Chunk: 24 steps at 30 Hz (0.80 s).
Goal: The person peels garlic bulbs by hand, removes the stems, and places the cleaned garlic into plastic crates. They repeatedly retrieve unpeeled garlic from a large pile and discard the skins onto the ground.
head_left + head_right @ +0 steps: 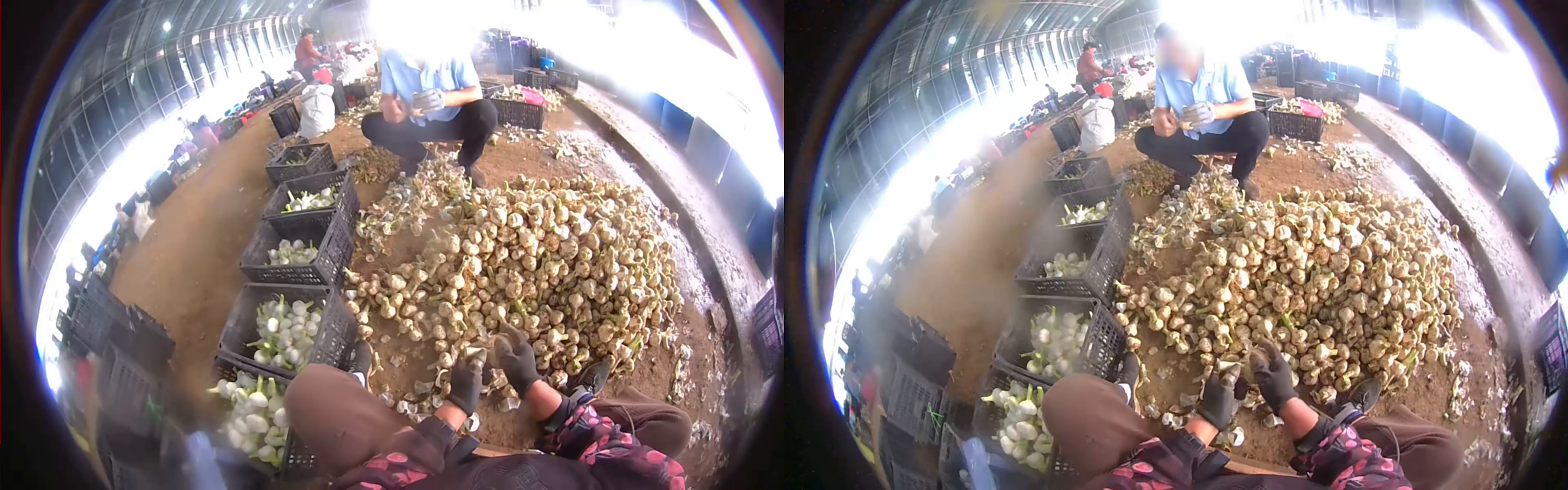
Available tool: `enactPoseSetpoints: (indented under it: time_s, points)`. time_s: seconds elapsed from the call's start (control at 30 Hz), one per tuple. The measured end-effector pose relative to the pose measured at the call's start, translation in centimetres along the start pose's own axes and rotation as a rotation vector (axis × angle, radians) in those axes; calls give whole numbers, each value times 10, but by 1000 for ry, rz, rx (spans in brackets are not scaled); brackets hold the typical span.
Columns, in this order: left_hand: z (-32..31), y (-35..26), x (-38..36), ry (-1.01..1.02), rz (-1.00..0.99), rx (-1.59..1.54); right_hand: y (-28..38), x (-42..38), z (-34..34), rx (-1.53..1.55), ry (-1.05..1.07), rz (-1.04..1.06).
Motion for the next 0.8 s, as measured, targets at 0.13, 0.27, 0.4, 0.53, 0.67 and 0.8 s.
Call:
enactPoseSetpoints:
  time_s: [0.13, 0.27, 0.4, 0.53, 0.67, 0.8]
  points:
    - [17, -64, 13, 220, 376, -223, 48, -38, -24, 614, 255, -320]
    - [10, -54, 13, 367, 534, -750, 90, -55, -13, 526, 353, -389]
    - [1, -47, 2, 364, 608, -783, 117, -69, -5, -306, 157, 265]
    - [0, -44, -9, 447, 472, -325, 142, -89, -25, -804, 184, 598]
    - [1, -36, -13, 461, 489, -494, 136, -85, -22, -733, 197, 576]
    - [-2, -39, -9, 455, 493, -561, 139, -84, -20, -774, 211, 621]
Point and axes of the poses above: each hand's wrist, its own x-axis towards the middle knuckle, its own z-axis out of the back of the hand, y = z × x, the point moved 6 cm from there along x, towards the middle knuckle, and after that the axes turned 9 degrees about x, right-handed, at the moved point
